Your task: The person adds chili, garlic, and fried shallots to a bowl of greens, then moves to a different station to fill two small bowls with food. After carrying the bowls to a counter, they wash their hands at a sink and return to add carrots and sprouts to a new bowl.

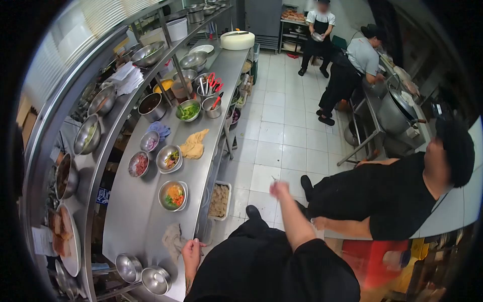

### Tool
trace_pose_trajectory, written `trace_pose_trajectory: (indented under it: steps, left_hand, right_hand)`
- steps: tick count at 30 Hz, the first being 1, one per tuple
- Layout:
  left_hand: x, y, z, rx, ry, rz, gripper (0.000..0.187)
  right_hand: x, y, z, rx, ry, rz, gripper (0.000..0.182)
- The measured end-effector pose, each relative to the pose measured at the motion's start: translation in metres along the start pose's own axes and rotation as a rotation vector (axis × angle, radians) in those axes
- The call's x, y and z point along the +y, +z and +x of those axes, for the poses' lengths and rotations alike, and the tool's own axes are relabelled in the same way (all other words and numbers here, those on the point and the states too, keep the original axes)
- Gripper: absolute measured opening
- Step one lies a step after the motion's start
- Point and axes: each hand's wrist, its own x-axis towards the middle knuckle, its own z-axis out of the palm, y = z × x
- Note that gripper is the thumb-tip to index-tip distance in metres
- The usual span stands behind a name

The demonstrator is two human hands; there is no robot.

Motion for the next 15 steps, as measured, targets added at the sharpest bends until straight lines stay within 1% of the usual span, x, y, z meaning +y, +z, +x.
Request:
trace_pose_trajectory:
  steps: [1,2,3,4,5,7,8,9,11,12,13,14,15]
  left_hand:
    - [-0.003,-0.008,-0.007,-0.002,0.004,0.003,0.036]
    - [-0.004,-0.017,-0.013,-0.013,0.028,0.016,0.036]
    - [-0.005,-0.025,-0.020,-0.026,0.049,0.030,0.036]
    - [0.001,-0.033,-0.028,-0.040,0.045,0.066,0.036]
    - [-0.007,-0.039,-0.033,-0.047,0.042,0.066,0.036]
    - [-0.023,-0.049,-0.040,-0.102,0.071,0.124,0.035]
    - [-0.025,-0.051,-0.045,-0.106,0.064,0.135,0.034]
    - [-0.026,-0.053,-0.049,-0.099,0.063,0.133,0.034]
    - [-0.032,-0.057,-0.059,-0.060,0.079,0.190,0.036]
    - [-0.033,-0.062,-0.066,-0.069,0.017,0.253,0.035]
    - [-0.053,-0.064,-0.070,-0.028,0.021,0.353,0.033]
    - [-0.078,-0.067,-0.073,0.019,0.015,0.452,0.032]
    - [-0.088,-0.071,-0.081,0.035,0.009,0.458,0.032]
  right_hand:
    - [0.063,-0.026,-0.009,-0.021,0.015,-0.145,0.009]
    - [0.102,-0.042,-0.009,-0.041,0.028,-0.290,0.008]
    - [0.093,-0.039,-0.079,0.073,0.024,-0.536,0.012]
    - [0.116,-0.064,-0.065,-0.031,0.073,-0.935,0.018]
    - [0.135,-0.092,-0.054,-0.026,0.079,-0.932,0.018]
    - [0.141,-0.121,-0.077,-0.185,0.232,-1.252,0.025]
    - [0.140,-0.132,-0.089,-0.215,0.273,-1.258,0.027]
    - [0.142,-0.144,-0.096,-0.219,0.270,-1.264,0.027]
    - [0.150,-0.167,-0.104,-0.164,0.190,-1.121,0.026]
    - [0.155,-0.175,-0.112,-0.117,0.170,-1.049,0.023]
    - [0.161,-0.182,-0.118,-0.079,0.150,-0.986,0.020]
    - [0.171,-0.190,-0.118,-0.090,0.166,-0.968,0.021]
    - [0.180,-0.197,-0.118,-0.100,0.180,-0.955,0.021]
